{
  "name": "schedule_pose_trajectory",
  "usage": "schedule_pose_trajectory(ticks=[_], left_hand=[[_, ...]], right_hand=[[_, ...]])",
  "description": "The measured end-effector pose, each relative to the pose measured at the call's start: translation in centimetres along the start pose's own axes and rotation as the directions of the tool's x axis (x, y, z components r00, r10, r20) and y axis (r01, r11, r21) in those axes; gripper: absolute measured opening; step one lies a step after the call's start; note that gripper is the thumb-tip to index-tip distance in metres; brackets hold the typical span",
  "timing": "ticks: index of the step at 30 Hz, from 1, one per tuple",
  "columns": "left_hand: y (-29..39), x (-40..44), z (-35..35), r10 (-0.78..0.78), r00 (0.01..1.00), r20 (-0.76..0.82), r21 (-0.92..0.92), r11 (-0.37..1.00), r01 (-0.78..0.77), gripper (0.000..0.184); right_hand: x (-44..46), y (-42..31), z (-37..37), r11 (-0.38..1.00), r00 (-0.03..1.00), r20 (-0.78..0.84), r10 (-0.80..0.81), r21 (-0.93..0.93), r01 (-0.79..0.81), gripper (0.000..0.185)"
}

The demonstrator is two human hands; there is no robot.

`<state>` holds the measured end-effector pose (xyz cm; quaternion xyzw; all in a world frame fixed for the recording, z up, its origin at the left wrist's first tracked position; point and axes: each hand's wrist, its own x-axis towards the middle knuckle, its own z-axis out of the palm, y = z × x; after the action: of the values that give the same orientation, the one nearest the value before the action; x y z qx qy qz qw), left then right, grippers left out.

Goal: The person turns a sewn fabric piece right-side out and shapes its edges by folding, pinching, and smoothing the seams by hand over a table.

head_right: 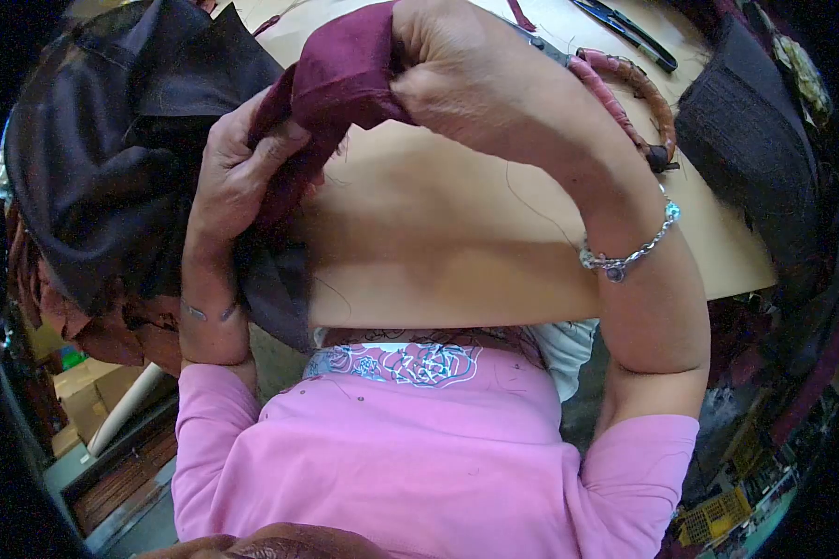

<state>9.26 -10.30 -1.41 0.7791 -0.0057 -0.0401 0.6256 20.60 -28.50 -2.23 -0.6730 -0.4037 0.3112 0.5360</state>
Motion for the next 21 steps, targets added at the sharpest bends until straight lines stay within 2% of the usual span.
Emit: schedule_pose_trajectory(ticks=[1, 3, 4, 6, 7, 9, 12, 15, 18, 21], left_hand=[[-0.4, 0.1, 0.2, 0.054, 0.999, -0.004, 0.042, 0.998, -0.054, 0.023], [-0.8, 0.3, 0.3, 0.128, 0.992, -0.008, 0.121, 0.985, -0.126, 0.024], [-0.6, 0.3, 0.2, 0.052, 0.999, -0.003, 0.099, 0.994, -0.051, 0.026], [0.1, 0.2, 0.0, -0.099, 0.995, 0.012, 0.057, 0.994, 0.098, 0.031], [0.0, 0.2, 0.0, -0.077, 0.997, -0.003, 0.044, 0.996, 0.077, 0.033], [-0.3, 0.2, 0.1, -0.033, 0.999, -0.035, 0.018, 0.999, 0.034, 0.037], [0.1, 0.2, -0.1, -0.058, 0.998, -0.008, -0.086, 0.995, 0.057, 0.037], [-0.7, 0.3, 0.5, 0.039, 0.997, -0.062, -0.015, 0.999, -0.04, 0.034], [-1.4, 0.4, 0.1, 0.149, 0.987, -0.059, 0.263, 0.956, -0.128, 0.032], [-0.8, 0.3, -0.3, 0.129, 0.989, 0.07, 0.129, 0.982, -0.138, 0.027]], right_hand=[[0.1, 0.2, 1.2, 0.989, 0.993, -0.071, -0.092, 0.11, 0.1, 0.012], [0.3, 0.8, 1.6, 0.986, 0.986, -0.122, -0.117, 0.101, 0.13, 0.011], [0.3, 1.0, 1.6, 0.985, 0.98, -0.149, -0.13, 0.096, 0.145, 0.011], [0.2, 1.6, 0.0, 0.999, 0.999, -0.037, 0.021, 0.031, -0.02, 0.012], [0.1, 1.8, -0.5, 0.995, 0.995, 0.014, 0.1, -0.009, -0.099, 0.012], [0.1, 1.6, 0.1, 0.999, 1.0, -0.013, 0.019, 0.026, -0.018, 0.011], [0.3, 1.7, 0.9, 0.998, 0.997, -0.051, -0.052, 0.029, 0.053, 0.01], [0.1, 0.5, 1.7, 0.999, 0.996, -0.081, -0.044, -0.01, 0.043, 0.008], [0.4, -0.2, 2.4, 0.998, 0.991, -0.126, -0.052, -0.051, 0.046, 0.008], [0.8, 0.8, 2.4, 0.991, 0.981, -0.138, -0.134, -0.045, 0.129, 0.007]])
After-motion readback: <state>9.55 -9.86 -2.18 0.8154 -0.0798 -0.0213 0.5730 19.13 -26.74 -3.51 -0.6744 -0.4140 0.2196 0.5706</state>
